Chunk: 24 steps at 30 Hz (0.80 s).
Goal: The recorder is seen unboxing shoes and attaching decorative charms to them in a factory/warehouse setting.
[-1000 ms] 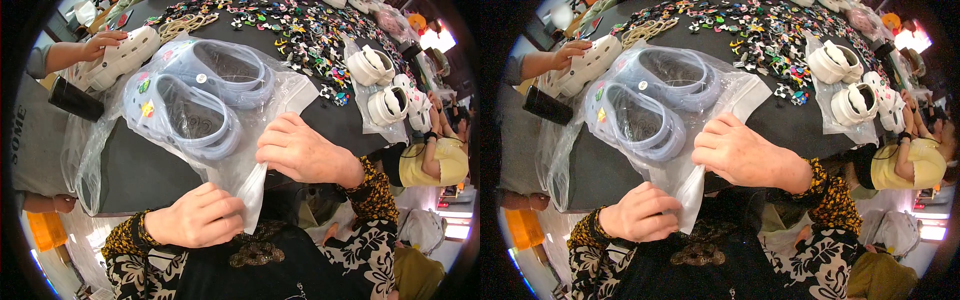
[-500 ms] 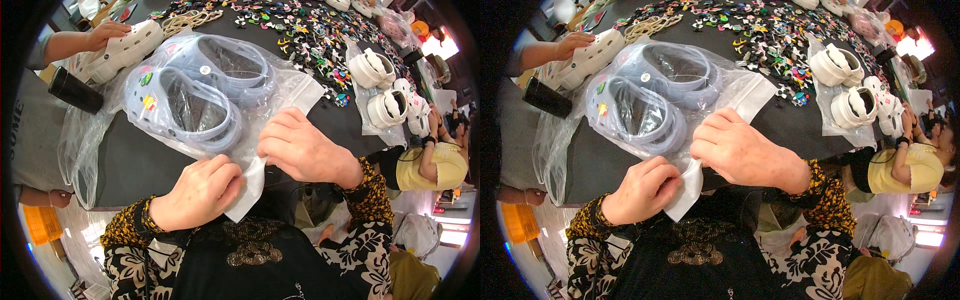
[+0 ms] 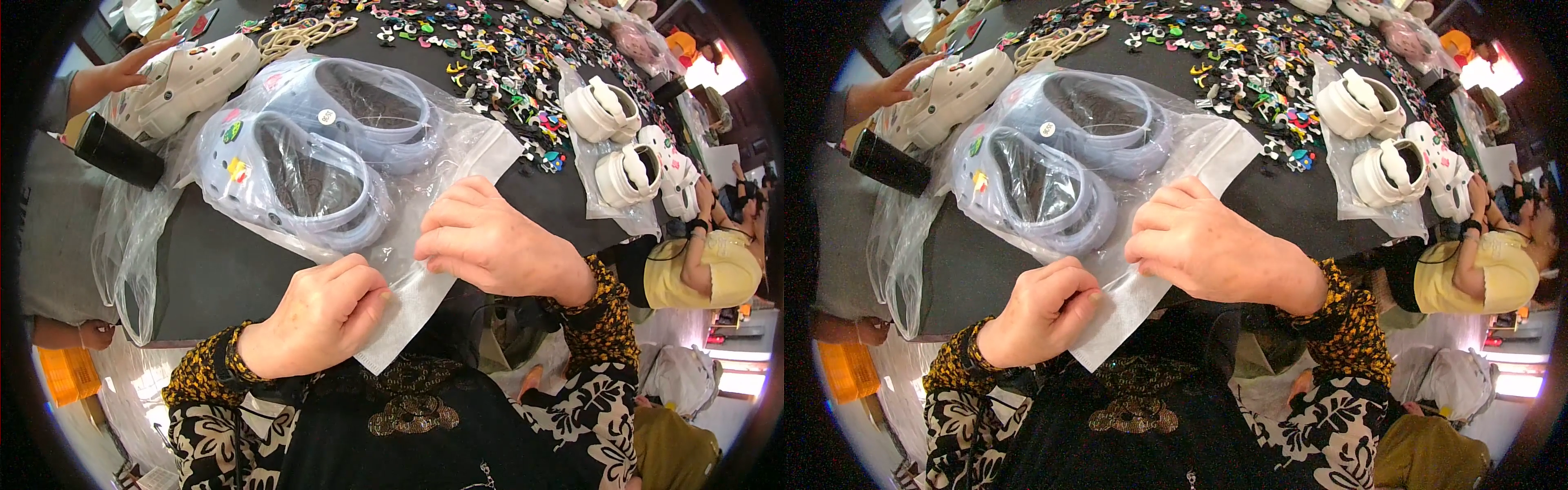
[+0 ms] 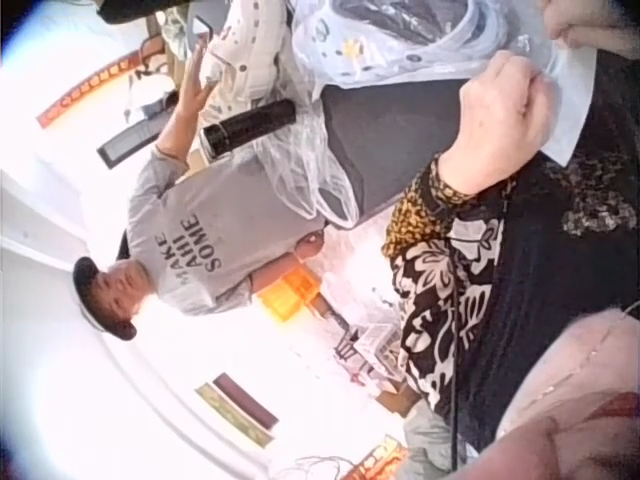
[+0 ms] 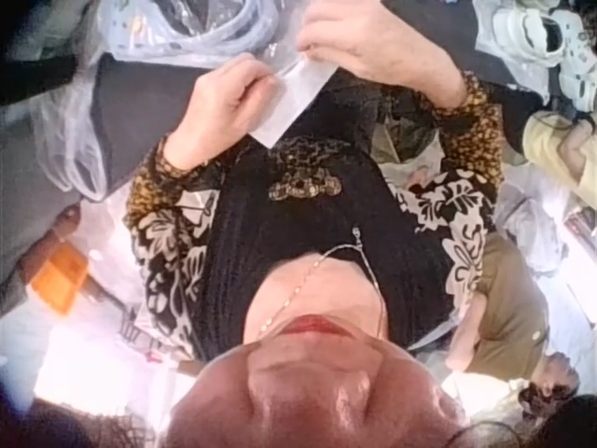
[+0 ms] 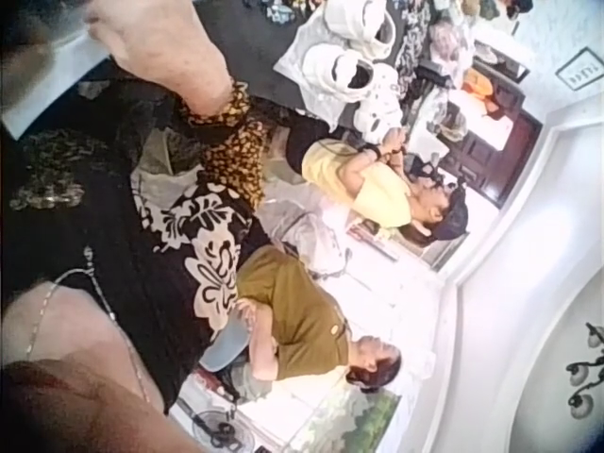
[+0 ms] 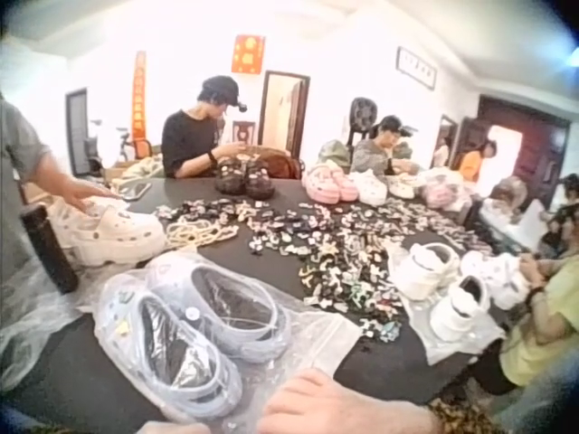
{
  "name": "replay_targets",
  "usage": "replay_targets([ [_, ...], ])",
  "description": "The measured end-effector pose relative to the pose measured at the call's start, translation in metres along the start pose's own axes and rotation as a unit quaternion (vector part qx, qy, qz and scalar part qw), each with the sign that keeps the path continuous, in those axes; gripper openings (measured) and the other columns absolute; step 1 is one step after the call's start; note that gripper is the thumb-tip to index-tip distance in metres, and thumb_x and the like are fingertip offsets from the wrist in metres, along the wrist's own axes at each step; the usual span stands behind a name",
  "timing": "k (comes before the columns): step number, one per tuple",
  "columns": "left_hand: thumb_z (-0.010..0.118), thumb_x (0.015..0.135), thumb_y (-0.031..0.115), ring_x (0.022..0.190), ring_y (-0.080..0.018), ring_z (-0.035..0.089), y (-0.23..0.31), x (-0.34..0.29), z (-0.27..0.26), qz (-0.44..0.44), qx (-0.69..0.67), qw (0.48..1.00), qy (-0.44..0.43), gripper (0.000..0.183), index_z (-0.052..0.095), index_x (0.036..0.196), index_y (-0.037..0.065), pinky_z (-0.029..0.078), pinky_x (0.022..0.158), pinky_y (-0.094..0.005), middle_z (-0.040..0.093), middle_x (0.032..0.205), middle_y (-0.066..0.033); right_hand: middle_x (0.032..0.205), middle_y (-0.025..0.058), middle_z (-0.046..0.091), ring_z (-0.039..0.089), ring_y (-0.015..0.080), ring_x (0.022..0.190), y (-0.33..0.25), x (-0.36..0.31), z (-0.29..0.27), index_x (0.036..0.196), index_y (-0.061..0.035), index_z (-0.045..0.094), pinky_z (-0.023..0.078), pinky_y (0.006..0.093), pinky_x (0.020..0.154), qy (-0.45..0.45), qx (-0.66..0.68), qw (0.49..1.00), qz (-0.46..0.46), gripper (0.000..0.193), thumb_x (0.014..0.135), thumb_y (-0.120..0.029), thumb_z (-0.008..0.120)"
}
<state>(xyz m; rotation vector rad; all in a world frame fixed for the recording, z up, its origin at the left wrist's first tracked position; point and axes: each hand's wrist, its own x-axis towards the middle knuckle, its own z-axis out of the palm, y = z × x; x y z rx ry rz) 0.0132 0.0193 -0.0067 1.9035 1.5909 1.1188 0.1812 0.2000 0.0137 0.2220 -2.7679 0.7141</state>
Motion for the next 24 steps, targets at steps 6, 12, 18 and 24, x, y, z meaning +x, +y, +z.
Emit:
replay_targets([
  [6, 0.058, 0.080, -0.003, 0.061, -0.0259, 0.056, 0.006, 0.001, -0.004, -0.053, -0.041, 0.998, -0.014, 0.005, 0.059, 0.084, 0.000, 0.044, 0.055, -0.0323, 0.056, 0.072, -0.0117, 0.089, 0.0052, 0.054, 0.053, 0.0237, 0.092, -0.001, -0.002, 0.005, 0.088, -0.0078, 0.059, 0.039, 0.0368, 0.085, 0.022, -0.048, 0.999, -0.001, 0.016, 0.075, -0.011, 0.067],
  [12, 0.060, 0.079, -0.003, 0.062, -0.0270, 0.059, 0.007, 0.005, -0.003, -0.055, -0.003, 0.998, -0.026, 0.005, 0.059, 0.084, 0.000, 0.047, 0.056, -0.0331, 0.058, 0.074, -0.0133, 0.088, 0.0048, 0.053, 0.052, 0.0246, 0.091, -0.001, -0.002, 0.009, 0.086, -0.0077, 0.058, 0.040, 0.0373, 0.083, 0.055, -0.097, 0.994, -0.019, 0.017, 0.072, -0.010, 0.066],
  [18, 0.062, 0.078, 0.000, 0.057, -0.0320, 0.061, 0.002, 0.019, 0.002, -0.015, 0.072, 0.997, -0.034, 0.005, 0.059, 0.083, 0.000, 0.048, 0.052, -0.0369, 0.060, 0.066, -0.0166, 0.091, 0.0042, 0.056, 0.054, 0.0237, 0.091, -0.003, -0.001, 0.009, 0.086, -0.0062, 0.058, 0.039, 0.0379, 0.085, 0.063, -0.104, 0.992, -0.024, 0.020, 0.070, -0.005, 0.069],
  [24, 0.061, 0.080, 0.001, 0.054, -0.0321, 0.060, 0.002, 0.019, 0.003, -0.028, 0.055, 0.998, -0.014, 0.003, 0.058, 0.081, 0.001, 0.047, 0.051, -0.0365, 0.059, 0.062, -0.0166, 0.091, 0.0045, 0.056, 0.054, 0.0242, 0.090, -0.004, -0.007, 0.013, 0.087, -0.0063, 0.057, 0.039, 0.0387, 0.085, 0.104, -0.117, 0.988, 0.001, 0.022, 0.069, -0.004, 0.070],
])
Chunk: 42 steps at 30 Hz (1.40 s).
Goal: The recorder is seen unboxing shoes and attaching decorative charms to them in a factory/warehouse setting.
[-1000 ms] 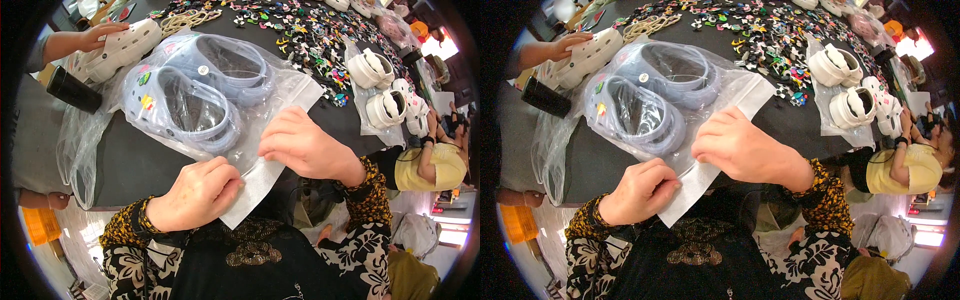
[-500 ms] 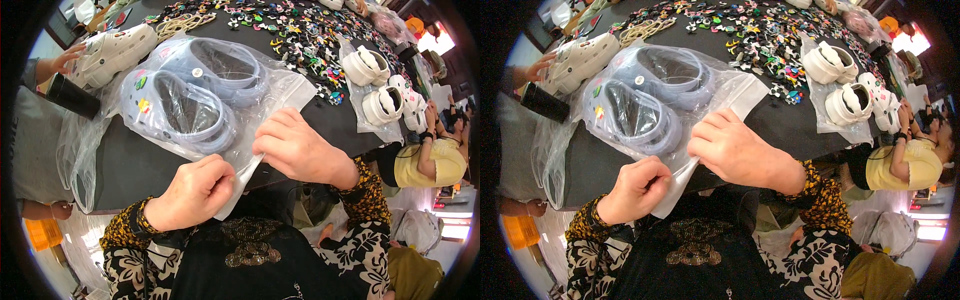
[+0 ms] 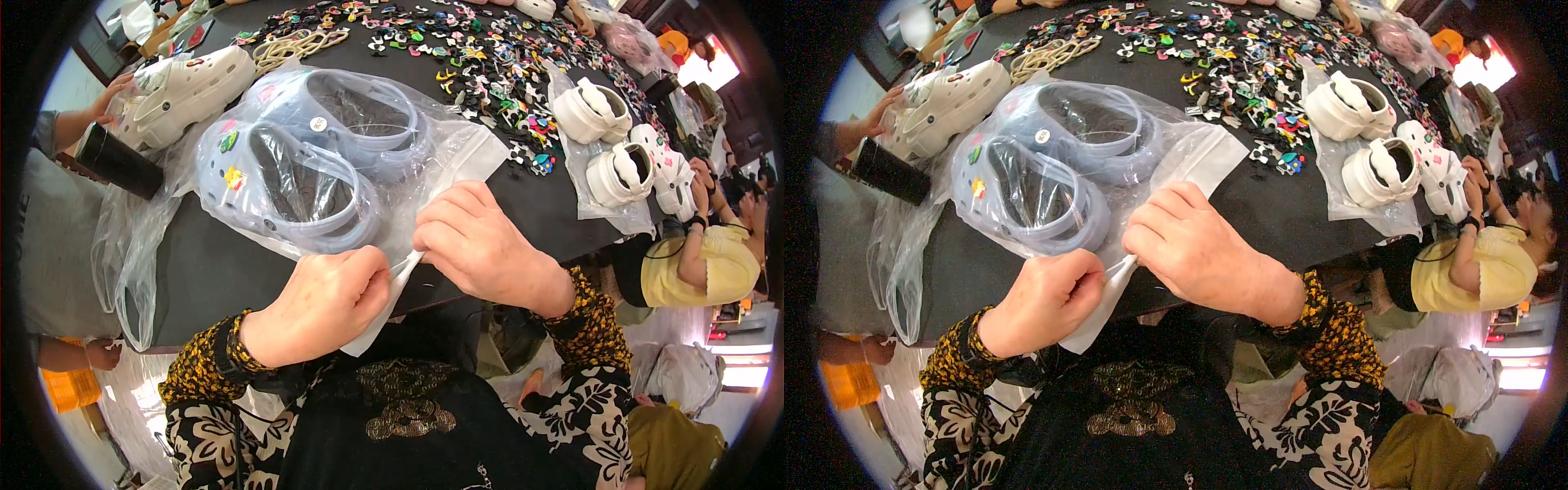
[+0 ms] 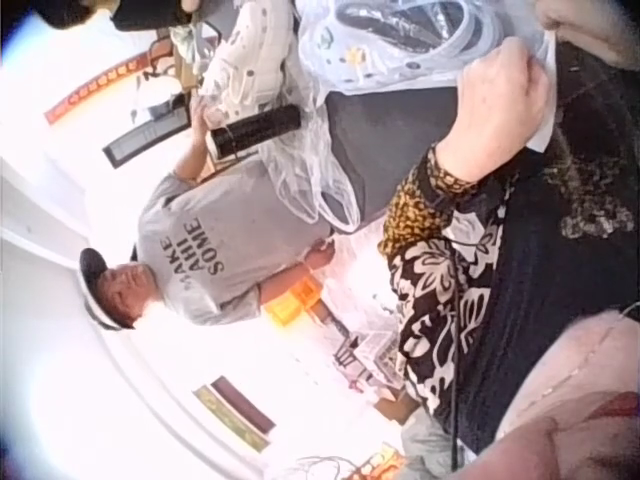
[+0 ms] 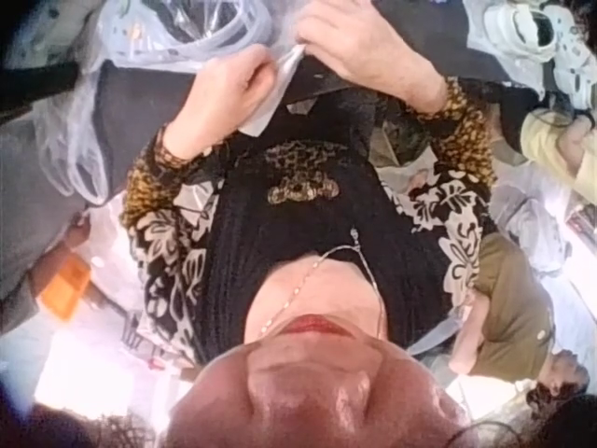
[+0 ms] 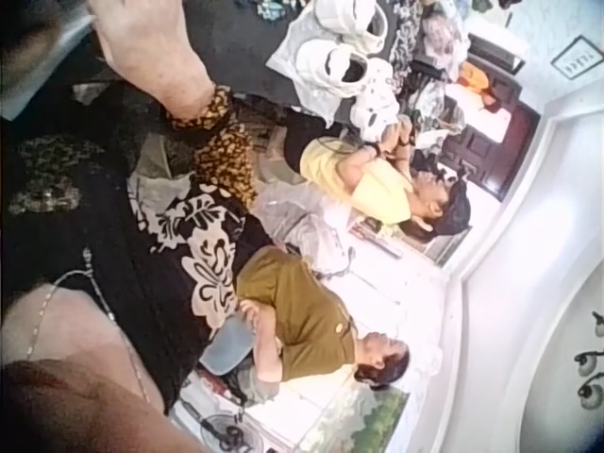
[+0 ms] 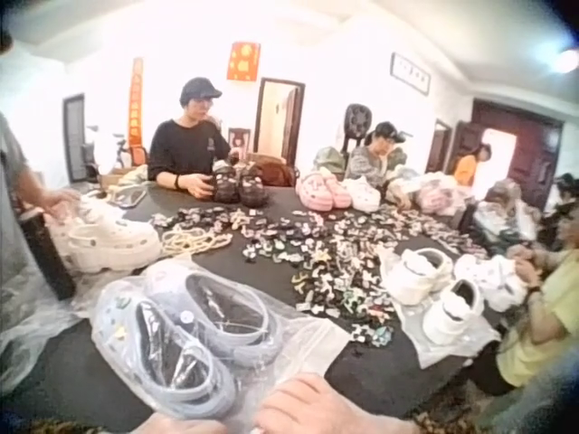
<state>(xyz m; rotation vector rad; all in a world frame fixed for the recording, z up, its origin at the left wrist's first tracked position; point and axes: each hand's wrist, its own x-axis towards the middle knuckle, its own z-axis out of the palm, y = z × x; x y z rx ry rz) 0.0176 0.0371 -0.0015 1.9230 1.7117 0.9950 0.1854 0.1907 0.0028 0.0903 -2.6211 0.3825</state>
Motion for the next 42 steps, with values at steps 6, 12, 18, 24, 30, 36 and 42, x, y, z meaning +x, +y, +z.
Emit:
replay_targets([
  [6, 0.061, 0.082, 0.001, 0.052, -0.0279, 0.059, 0.002, 0.000, -0.001, -0.007, -0.011, 1.000, 0.019, 0.002, 0.059, 0.081, 0.001, 0.046, 0.050, -0.0340, 0.057, 0.061, -0.0149, 0.092, 0.0063, 0.055, 0.053, 0.0249, 0.091, 0.002, -0.008, 0.002, 0.088, -0.0058, 0.056, 0.040, 0.0389, 0.086, 0.027, -0.058, 0.998, -0.020, 0.018, 0.071, -0.013, 0.060],
  [12, 0.058, 0.082, 0.000, 0.059, -0.0358, 0.062, 0.000, 0.005, -0.010, -0.072, -0.071, 0.995, -0.008, 0.001, 0.057, 0.082, -0.001, 0.047, 0.053, -0.0384, 0.059, 0.066, -0.0186, 0.095, 0.0060, 0.057, 0.055, 0.0224, 0.094, 0.002, -0.014, 0.005, 0.088, -0.0053, 0.058, 0.041, 0.0386, 0.087, 0.052, -0.103, 0.991, -0.072, 0.022, 0.069, -0.016, 0.059],
  [18, 0.059, 0.083, 0.002, 0.062, -0.0363, 0.062, -0.003, 0.004, -0.011, -0.028, -0.053, 0.997, -0.040, 0.005, 0.054, 0.085, 0.000, 0.048, 0.054, -0.0398, 0.059, 0.066, -0.0189, 0.095, 0.0044, 0.058, 0.056, 0.0207, 0.094, 0.006, -0.013, 0.003, 0.089, -0.0068, 0.059, 0.040, 0.0386, 0.089, 0.025, -0.073, 0.996, -0.046, 0.020, 0.070, -0.014, 0.061],
  [24, 0.059, 0.084, 0.000, 0.059, -0.0325, 0.061, 0.000, 0.005, -0.007, 0.017, -0.010, 0.999, -0.040, 0.006, 0.055, 0.088, 0.000, 0.047, 0.054, -0.0367, 0.060, 0.069, -0.0161, 0.086, 0.0017, 0.056, 0.056, 0.0185, 0.085, 0.005, -0.002, -0.002, 0.089, -0.0100, 0.060, 0.040, 0.0374, 0.086, 0.009, -0.028, 1.000, -0.006, 0.017, 0.073, -0.013, 0.062],
  [30, 0.060, 0.083, 0.000, 0.059, -0.0323, 0.061, 0.002, 0.005, -0.007, 0.014, -0.011, 0.999, -0.035, 0.006, 0.056, 0.087, 0.000, 0.047, 0.054, -0.0370, 0.060, 0.068, -0.0163, 0.086, 0.0033, 0.054, 0.055, 0.0208, 0.083, 0.002, -0.001, -0.003, 0.090, -0.0062, 0.060, 0.041, 0.0384, 0.085, -0.011, -0.072, 0.995, -0.067, 0.022, 0.070, -0.010, 0.070],
  [36, 0.060, 0.081, 0.001, 0.060, -0.0371, 0.060, 0.006, 0.010, -0.009, 0.021, -0.019, 0.999, -0.041, 0.009, 0.053, 0.086, 0.000, 0.047, 0.052, -0.0410, 0.059, 0.067, -0.0180, 0.083, 0.0044, 0.053, 0.054, 0.0212, 0.084, 0.002, 0.000, 0.005, 0.082, -0.0073, 0.056, 0.041, 0.0373, 0.086, 0.030, -0.139, 0.984, -0.103, 0.015, 0.072, -0.018, 0.056],
  [42, 0.061, 0.080, 0.002, 0.059, -0.0363, 0.060, 0.007, 0.009, -0.014, 0.017, -0.008, 0.998, -0.065, 0.009, 0.054, 0.085, 0.000, 0.047, 0.051, -0.0408, 0.059, 0.067, -0.0175, 0.087, 0.0045, 0.054, 0.053, 0.0220, 0.088, 0.017, -0.007, 0.002, 0.081, -0.0086, 0.055, 0.041, 0.0379, 0.086, 0.013, -0.120, 0.990, -0.078, 0.013, 0.071, -0.017, 0.058],
])
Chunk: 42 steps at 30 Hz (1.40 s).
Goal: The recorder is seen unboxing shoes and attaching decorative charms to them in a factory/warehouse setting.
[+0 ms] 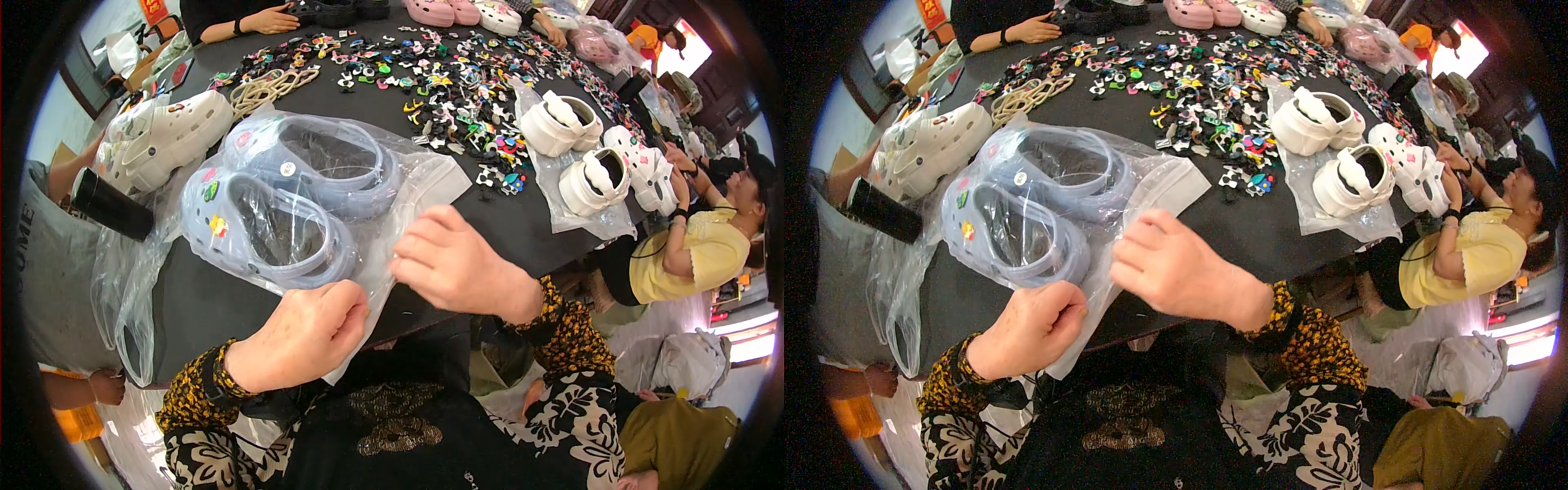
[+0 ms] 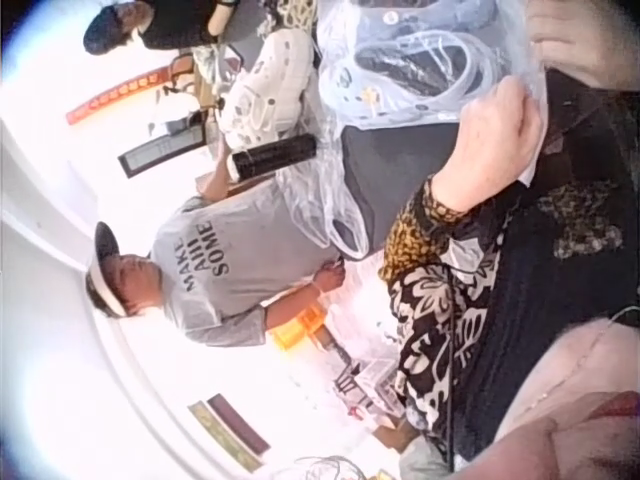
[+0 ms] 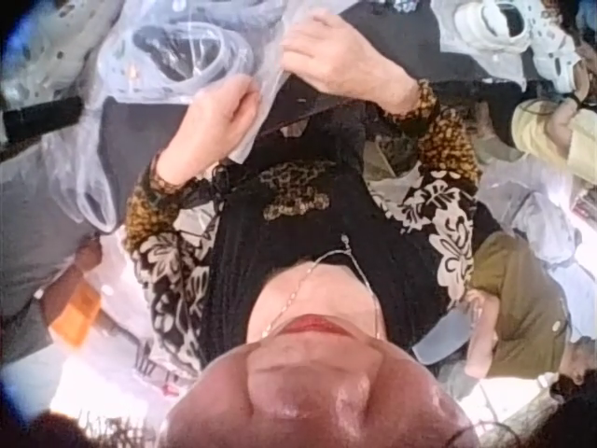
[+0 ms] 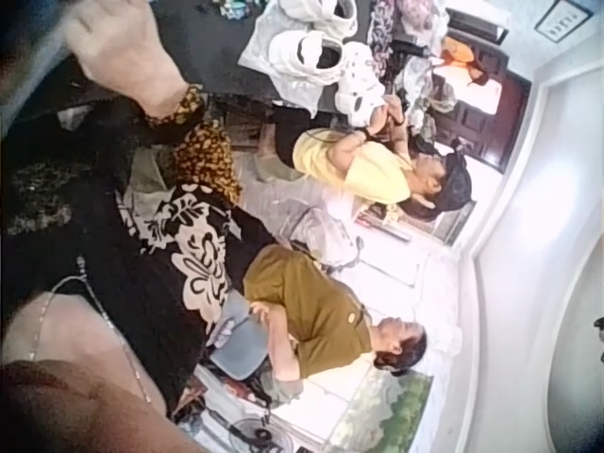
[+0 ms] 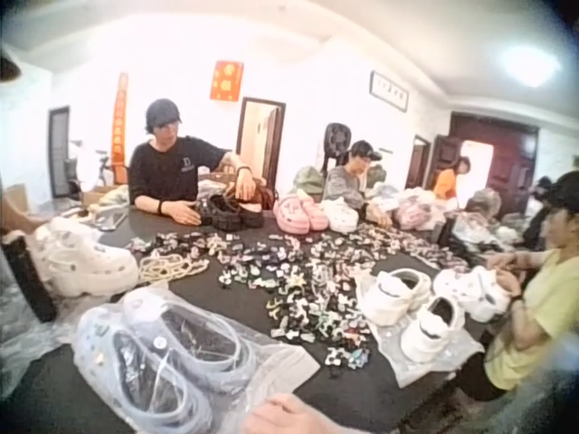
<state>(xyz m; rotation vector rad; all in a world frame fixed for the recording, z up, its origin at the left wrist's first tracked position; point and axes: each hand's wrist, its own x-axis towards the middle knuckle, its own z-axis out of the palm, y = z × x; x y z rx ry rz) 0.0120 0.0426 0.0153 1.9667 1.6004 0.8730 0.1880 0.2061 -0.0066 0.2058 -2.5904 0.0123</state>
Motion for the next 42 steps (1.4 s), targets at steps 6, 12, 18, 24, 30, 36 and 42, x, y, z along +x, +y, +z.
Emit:
replay_targets([
  [6, 0.061, 0.080, 0.002, 0.058, -0.0354, 0.060, 0.003, -0.004, -0.004, 0.004, -0.010, 1.000, -0.004, 0.008, 0.054, 0.084, 0.001, 0.047, 0.051, -0.0400, 0.059, 0.066, -0.0165, 0.092, 0.0026, 0.057, 0.055, 0.0222, 0.092, 0.029, -0.011, -0.006, 0.084, -0.0099, 0.058, 0.040, 0.0381, 0.086, 0.007, -0.007, 0.999, 0.049, 0.017, 0.070, -0.011, 0.068],
  [12, 0.061, 0.079, 0.000, 0.056, -0.0341, 0.059, 0.007, -0.004, -0.011, 0.018, -0.006, 1.000, 0.006, 0.009, 0.055, 0.084, 0.001, 0.047, 0.050, -0.0391, 0.059, 0.066, -0.0152, 0.092, 0.0025, 0.058, 0.055, 0.0217, 0.092, 0.064, -0.016, -0.007, 0.082, -0.0105, 0.056, 0.040, 0.0376, 0.086, 0.027, -0.061, 0.995, 0.070, 0.013, 0.076, -0.013, 0.067],
  [18, 0.060, 0.077, -0.004, 0.054, -0.0322, 0.059, 0.009, -0.007, -0.021, -0.006, -0.014, 0.999, 0.029, 0.009, 0.056, 0.083, 0.001, 0.047, 0.049, -0.0363, 0.058, 0.066, -0.0147, 0.092, 0.0018, 0.059, 0.055, 0.0220, 0.093, 0.076, -0.013, -0.014, 0.083, -0.0100, 0.058, 0.040, 0.0368, 0.084, 0.002, -0.080, 0.995, 0.066, 0.014, 0.075, -0.012, 0.070],
  [24, 0.060, 0.076, -0.005, 0.052, -0.0281, 0.058, 0.010, -0.017, -0.034, -0.016, -0.036, 0.999, 0.034, 0.009, 0.056, 0.083, 0.000, 0.047, 0.050, -0.0331, 0.058, 0.065, -0.0127, 0.092, 0.0021, 0.060, 0.055, 0.0230, 0.093, 0.103, -0.033, -0.019, 0.082, -0.0090, 0.059, 0.039, 0.0377, 0.084, -0.010, -0.098, 0.988, 0.115, 0.014, 0.075, -0.012, 0.070],
  [30, 0.060, 0.077, -0.005, 0.053, -0.0273, 0.059, 0.006, -0.022, -0.034, -0.023, -0.044, 0.998, 0.042, 0.010, 0.057, 0.085, 0.000, 0.047, 0.050, -0.0326, 0.058, 0.065, -0.0128, 0.093, 0.0032, 0.060, 0.055, 0.0238, 0.093, 0.106, -0.028, -0.022, 0.081, -0.0088, 0.058, 0.039, 0.0384, 0.085, -0.004, -0.098, 0.987, 0.126, 0.013, 0.075, -0.012, 0.069],
  [36, 0.060, 0.080, -0.004, 0.053, -0.0283, 0.059, 0.007, -0.020, -0.027, -0.027, -0.048, 0.995, 0.078, 0.008, 0.056, 0.086, 0.000, 0.046, 0.050, -0.0326, 0.057, 0.065, -0.0127, 0.093, 0.0064, 0.060, 0.057, 0.0255, 0.091, 0.082, -0.020, -0.027, 0.089, -0.0073, 0.060, 0.041, 0.0392, 0.085, 0.010, -0.083, 0.989, 0.121, 0.018, 0.074, -0.010, 0.070],
  [42, 0.060, 0.083, -0.001, 0.051, -0.0264, 0.056, 0.002, -0.012, -0.027, -0.045, -0.097, 0.990, 0.092, 0.006, 0.055, 0.088, 0.000, 0.044, 0.049, -0.0319, 0.056, 0.063, -0.0127, 0.099, 0.0103, 0.061, 0.058, 0.0284, 0.096, -0.001, 0.028, -0.029, 0.101, -0.0024, 0.061, 0.045, 0.0419, 0.086, -0.017, 0.166, 0.986, 0.003, 0.031, 0.075, -0.016, 0.072],
])
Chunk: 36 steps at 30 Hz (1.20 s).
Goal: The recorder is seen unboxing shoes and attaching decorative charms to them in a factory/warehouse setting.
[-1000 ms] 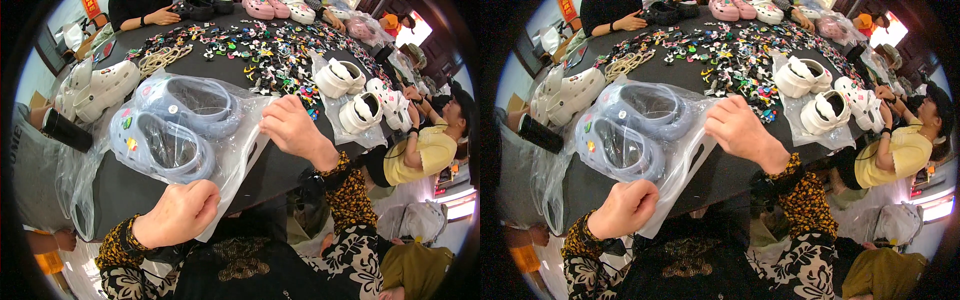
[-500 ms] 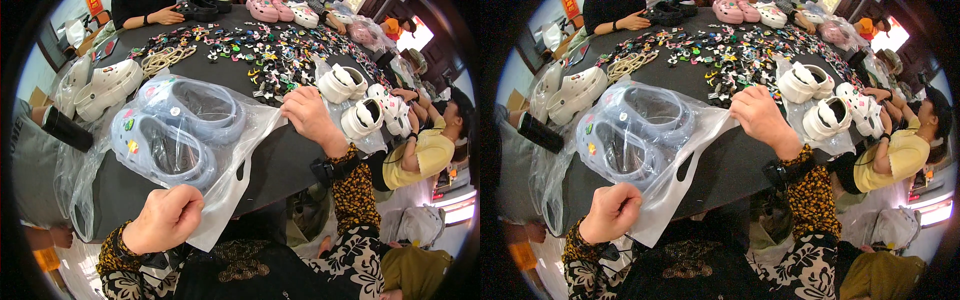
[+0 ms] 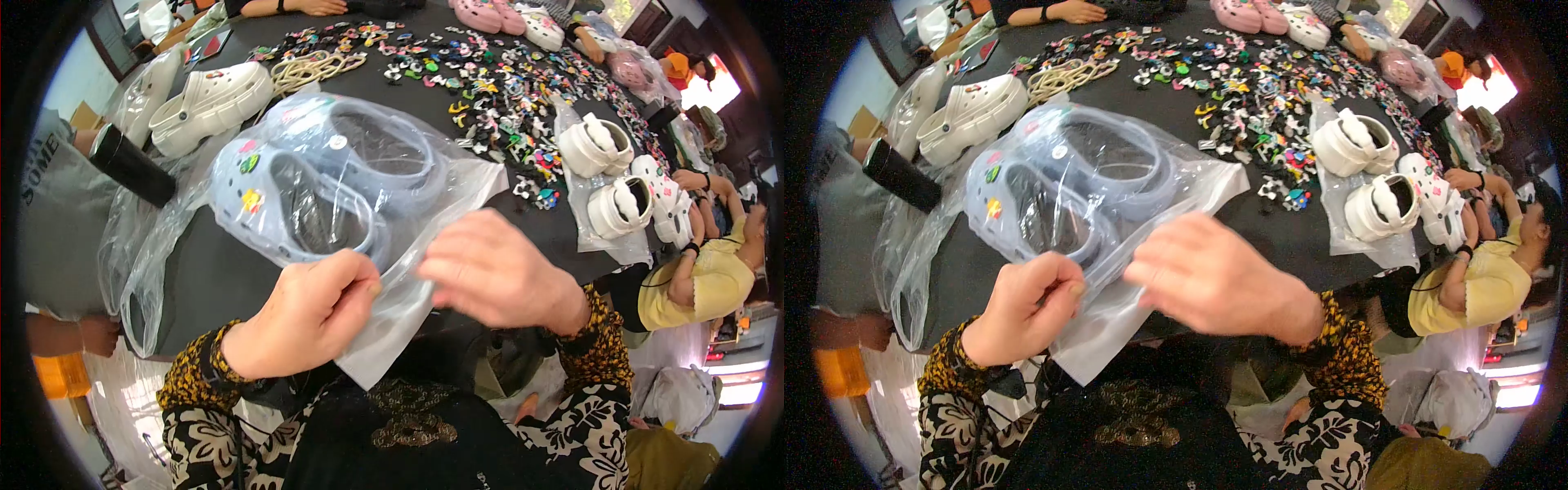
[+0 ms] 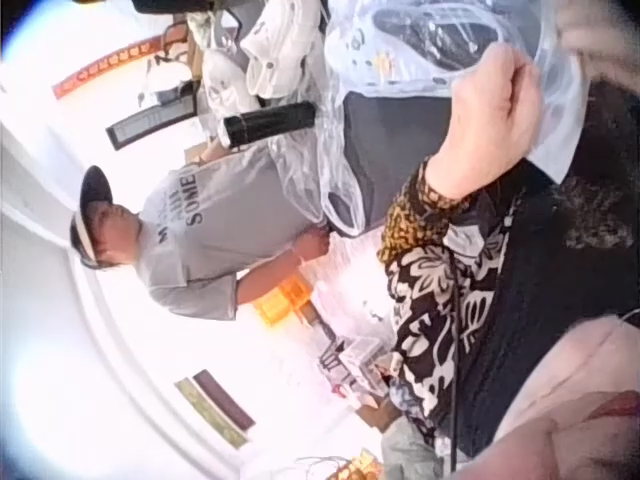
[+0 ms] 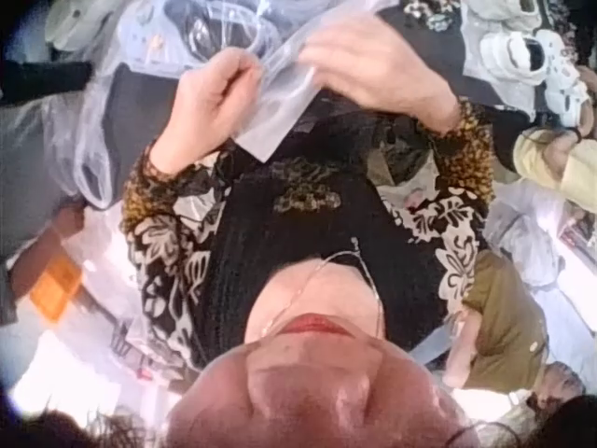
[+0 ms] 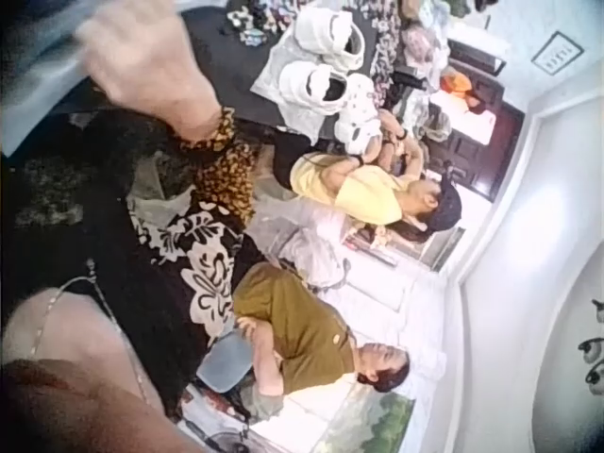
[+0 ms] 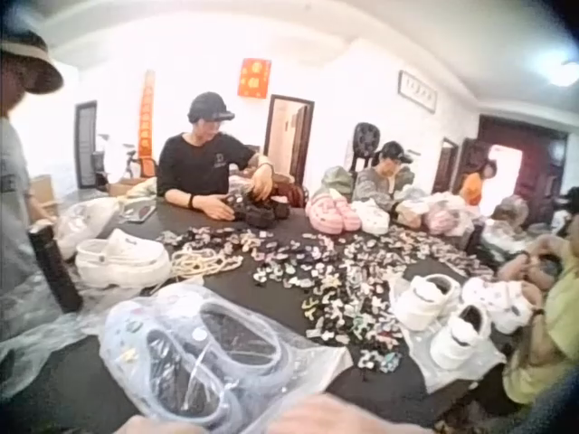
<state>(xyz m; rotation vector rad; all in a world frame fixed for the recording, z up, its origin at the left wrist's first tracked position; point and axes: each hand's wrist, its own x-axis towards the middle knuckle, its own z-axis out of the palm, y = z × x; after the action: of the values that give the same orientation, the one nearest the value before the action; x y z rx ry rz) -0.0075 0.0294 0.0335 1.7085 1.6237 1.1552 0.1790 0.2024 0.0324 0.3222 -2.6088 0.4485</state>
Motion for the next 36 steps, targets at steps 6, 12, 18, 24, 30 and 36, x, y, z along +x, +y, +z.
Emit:
replay_targets([
  [6, 0.054, 0.091, 0.001, 0.052, -0.0060, 0.053, -0.002, -0.001, 0.000, 0.009, -0.029, 0.998, 0.056, 0.005, 0.056, 0.087, -0.001, 0.043, 0.049, -0.0221, 0.060, 0.064, -0.0022, 0.098, 0.0116, 0.062, 0.058, 0.0273, 0.094, -0.019, -0.011, 0.032, 0.098, -0.0020, 0.061, 0.043, 0.0375, 0.087, -0.200, 0.029, 0.979, -0.003, 0.033, 0.082, -0.031, 0.066],
  [12, 0.059, 0.086, -0.001, 0.054, -0.0150, 0.057, -0.002, -0.006, 0.005, 0.070, 0.006, 0.997, 0.038, 0.001, 0.058, 0.087, 0.000, 0.045, 0.050, -0.0280, 0.058, 0.065, -0.0075, 0.103, 0.0138, 0.063, 0.058, 0.0318, 0.099, -0.001, -0.013, 0.034, 0.103, -0.0014, 0.061, 0.045, 0.0405, 0.089, -0.207, 0.194, 0.956, 0.070, 0.027, 0.088, -0.024, 0.062],
  [18, 0.062, 0.082, 0.000, 0.055, -0.0314, 0.058, -0.004, -0.006, 0.013, 0.128, 0.016, 0.992, 0.008, 0.012, 0.054, 0.091, 0.000, 0.046, 0.049, -0.0388, 0.055, 0.067, -0.0131, 0.130, 0.0234, 0.051, 0.048, 0.0381, 0.121, -0.004, 0.016, 0.035, 0.123, 0.0045, 0.052, 0.037, 0.0456, 0.105, -0.040, -0.028, 0.996, 0.071, 0.047, 0.083, -0.016, 0.065],
  [24, 0.063, 0.082, 0.001, 0.059, -0.0305, 0.059, 0.003, -0.005, 0.002, 0.162, 0.039, 0.986, 0.017, 0.015, 0.055, 0.094, 0.001, 0.048, 0.052, -0.0385, 0.057, 0.071, -0.0128, 0.128, 0.0270, 0.047, 0.049, 0.0404, 0.116, 0.016, 0.045, 0.053, 0.129, 0.0081, 0.045, 0.039, 0.0462, 0.099, 0.045, -0.182, 0.977, 0.101, 0.066, 0.079, -0.029, 0.070],
  [30, 0.064, 0.082, 0.002, 0.064, -0.0291, 0.062, -0.022, -0.005, -0.050, 0.108, 0.164, 0.963, 0.185, 0.013, 0.058, 0.094, 0.001, 0.049, 0.057, -0.0347, 0.059, 0.076, -0.0140, 0.113, 0.0237, 0.054, 0.057, 0.0382, 0.094, 0.033, 0.063, 0.046, 0.122, 0.0082, 0.049, 0.046, 0.0442, 0.082, 0.021, -0.144, 0.977, 0.155, 0.063, 0.081, -0.034, 0.071],
  [36, 0.060, 0.086, 0.005, 0.084, -0.0355, 0.058, -0.105, 0.018, -0.114, 0.040, 0.280, 0.918, 0.278, 0.010, 0.056, 0.093, -0.002, 0.047, 0.074, -0.0405, 0.058, 0.091, -0.0173, 0.103, 0.0254, 0.057, 0.058, 0.0414, 0.090, 0.029, 0.082, 0.040, 0.124, 0.0050, 0.045, 0.047, 0.0465, 0.078, -0.103, -0.160, 0.962, 0.195, 0.070, 0.081, -0.044, 0.068],
])
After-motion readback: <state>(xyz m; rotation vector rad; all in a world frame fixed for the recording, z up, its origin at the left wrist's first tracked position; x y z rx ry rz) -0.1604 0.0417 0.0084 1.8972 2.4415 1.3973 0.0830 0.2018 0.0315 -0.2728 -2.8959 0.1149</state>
